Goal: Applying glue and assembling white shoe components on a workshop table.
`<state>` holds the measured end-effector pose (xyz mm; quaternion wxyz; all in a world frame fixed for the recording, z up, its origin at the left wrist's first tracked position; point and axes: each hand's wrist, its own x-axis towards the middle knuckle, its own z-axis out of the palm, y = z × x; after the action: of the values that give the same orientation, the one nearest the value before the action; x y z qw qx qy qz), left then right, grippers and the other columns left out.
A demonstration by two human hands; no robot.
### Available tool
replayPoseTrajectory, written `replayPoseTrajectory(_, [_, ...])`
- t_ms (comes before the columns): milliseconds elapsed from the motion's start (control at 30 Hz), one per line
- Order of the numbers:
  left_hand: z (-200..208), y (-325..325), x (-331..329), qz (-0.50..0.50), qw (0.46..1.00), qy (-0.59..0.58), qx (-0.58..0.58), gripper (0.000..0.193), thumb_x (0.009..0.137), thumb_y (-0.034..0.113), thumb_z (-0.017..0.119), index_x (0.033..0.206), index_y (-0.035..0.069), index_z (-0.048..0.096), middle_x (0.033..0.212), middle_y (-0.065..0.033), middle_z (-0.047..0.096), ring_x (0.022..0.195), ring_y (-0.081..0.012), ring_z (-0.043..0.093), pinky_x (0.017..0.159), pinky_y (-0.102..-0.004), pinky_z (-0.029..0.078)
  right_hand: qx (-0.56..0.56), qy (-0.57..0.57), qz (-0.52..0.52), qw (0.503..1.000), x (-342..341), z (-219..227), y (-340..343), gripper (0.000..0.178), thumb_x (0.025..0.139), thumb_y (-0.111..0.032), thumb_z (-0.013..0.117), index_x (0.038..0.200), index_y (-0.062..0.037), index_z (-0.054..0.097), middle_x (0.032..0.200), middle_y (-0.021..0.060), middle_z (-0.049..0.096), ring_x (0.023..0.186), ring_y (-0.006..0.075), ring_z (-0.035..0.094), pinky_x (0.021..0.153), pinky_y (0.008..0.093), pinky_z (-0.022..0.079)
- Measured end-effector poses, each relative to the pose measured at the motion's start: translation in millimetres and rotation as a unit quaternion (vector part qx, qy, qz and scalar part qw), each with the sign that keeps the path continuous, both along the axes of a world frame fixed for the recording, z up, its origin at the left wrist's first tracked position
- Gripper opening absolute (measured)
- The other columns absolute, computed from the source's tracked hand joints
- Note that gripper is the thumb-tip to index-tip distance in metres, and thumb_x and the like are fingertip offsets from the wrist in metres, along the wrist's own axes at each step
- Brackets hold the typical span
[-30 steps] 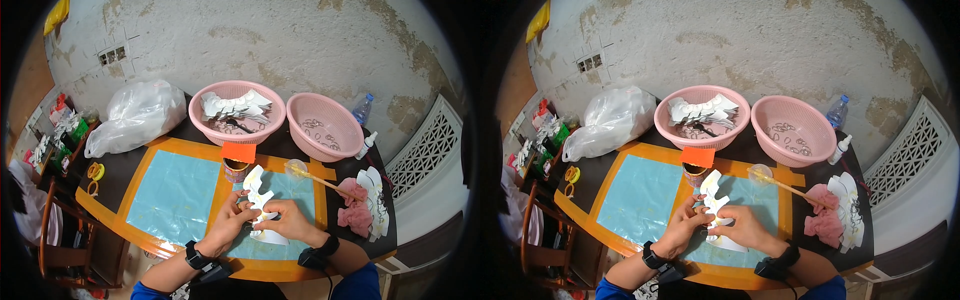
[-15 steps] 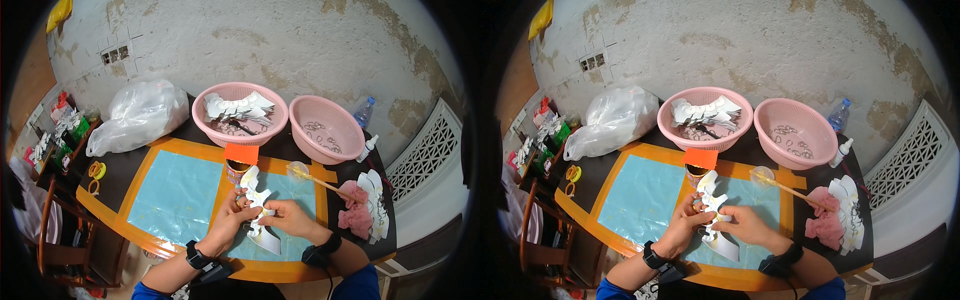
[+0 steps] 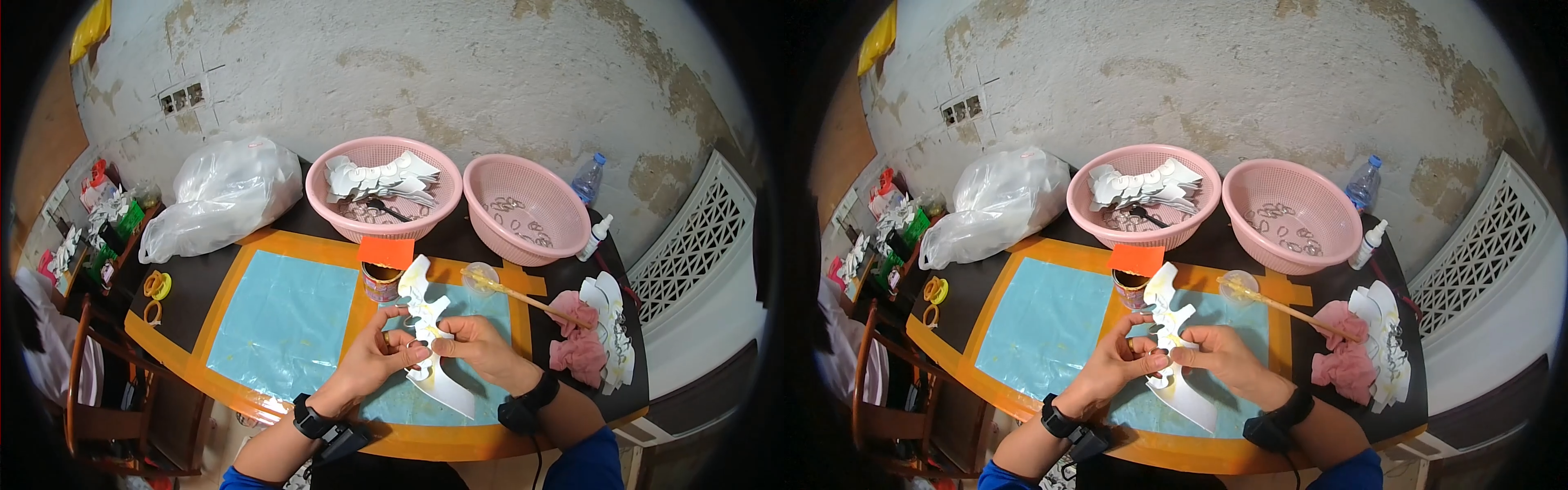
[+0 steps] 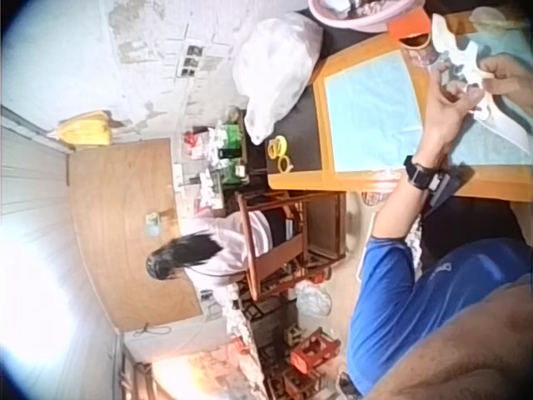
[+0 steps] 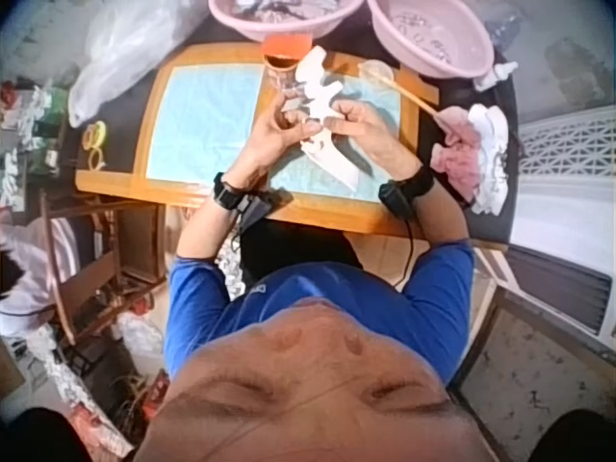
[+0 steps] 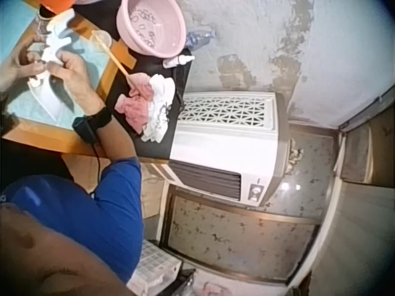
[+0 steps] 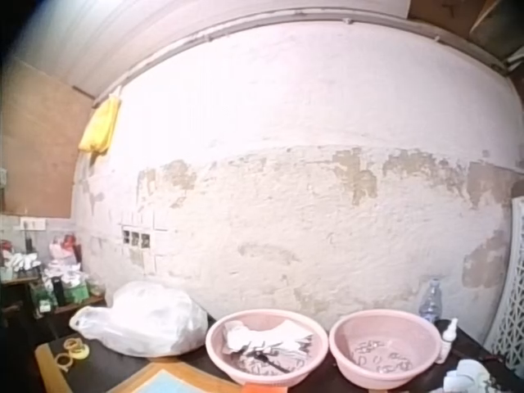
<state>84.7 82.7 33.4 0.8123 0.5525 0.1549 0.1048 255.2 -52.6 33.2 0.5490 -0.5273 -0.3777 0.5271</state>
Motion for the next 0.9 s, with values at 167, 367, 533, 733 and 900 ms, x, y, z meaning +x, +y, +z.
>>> replayPoseTrajectory(167, [1.9, -6.0, -0.6, 0.013, 0.996, -0.071, 0.05, 0.067, 0.09, 0.006, 0.072, 0.141, 0.002, 0.028, 0.088, -0.0033, 0.061, 0.082, -0.0086, 0.059, 0.075, -0.0233, 0.048, -0.012, 0.089, -0.032, 0.995, -10.2, -1.1, -1.4, 0.023, 0.093, -0.026, 0.068, 0.1, -0.0037, 0.065, 0.094, 0.0001, 0.065, 0.086, 0.0066, 0.056, 0.077, 0.022, 0.042])
replayPoseTrajectory(367, [-6.9, -4.1, -1.7, 0.016, 0.972, -0.048, 0.228, 0.07, 0.091, 0.01, 0.07, 0.143, 0.001, 0.025, 0.086, -0.0022, 0.057, 0.078, -0.0082, 0.055, 0.065, -0.0222, 0.045, -0.046, 0.152, -0.028, 0.987, -14.0, -1.8, 1.1, 0.027, 0.098, -0.029, 0.061, 0.108, -0.0043, 0.063, 0.103, 0.0009, 0.064, 0.092, 0.0086, 0.058, 0.078, 0.0246, 0.043])
replayPoseTrajectory(533, [-12.0, -4.3, -1.5, 0.033, 0.963, -0.035, 0.267, 0.072, 0.089, 0.015, 0.072, 0.142, 0.0, 0.025, 0.083, -0.0039, 0.058, 0.074, -0.0101, 0.056, 0.062, -0.024, 0.045, -0.021, 0.132, 0.012, 0.991, 2.2, -12.7, 0.7, 0.03, 0.1, -0.034, 0.057, 0.108, -0.006, 0.064, 0.104, 0.0011, 0.065, 0.096, 0.0073, 0.058, 0.078, 0.0264, 0.047])
replayPoseTrajectory(733, [-8.7, -6.9, -1.3, 0.013, 0.951, -0.021, 0.307, 0.074, 0.089, 0.016, 0.073, 0.142, 0.0, 0.024, 0.084, -0.006, 0.061, 0.073, -0.0128, 0.058, 0.064, -0.027, 0.047, -0.063, -0.079, 0.015, 0.995, -7.3, 0.4, 3.3, 0.034, 0.102, -0.035, 0.054, 0.099, -0.0039, 0.067, 0.091, -0.0019, 0.067, 0.083, 0.0046, 0.06, 0.071, 0.0232, 0.049])
replayPoseTrajectory(900, [-10.6, -10.1, 1.4, 0.019, 0.958, -0.072, 0.276, 0.074, 0.092, 0.013, 0.071, 0.145, 0.001, 0.021, 0.088, -0.0066, 0.062, 0.079, -0.013, 0.059, 0.073, -0.0269, 0.05, -0.031, -0.009, -0.051, 0.998, -14.2, -8.3, 0.7, 0.032, 0.102, -0.032, 0.055, 0.1, -0.0029, 0.067, 0.09, -0.0016, 0.067, 0.078, 0.0035, 0.058, 0.066, 0.0216, 0.046])
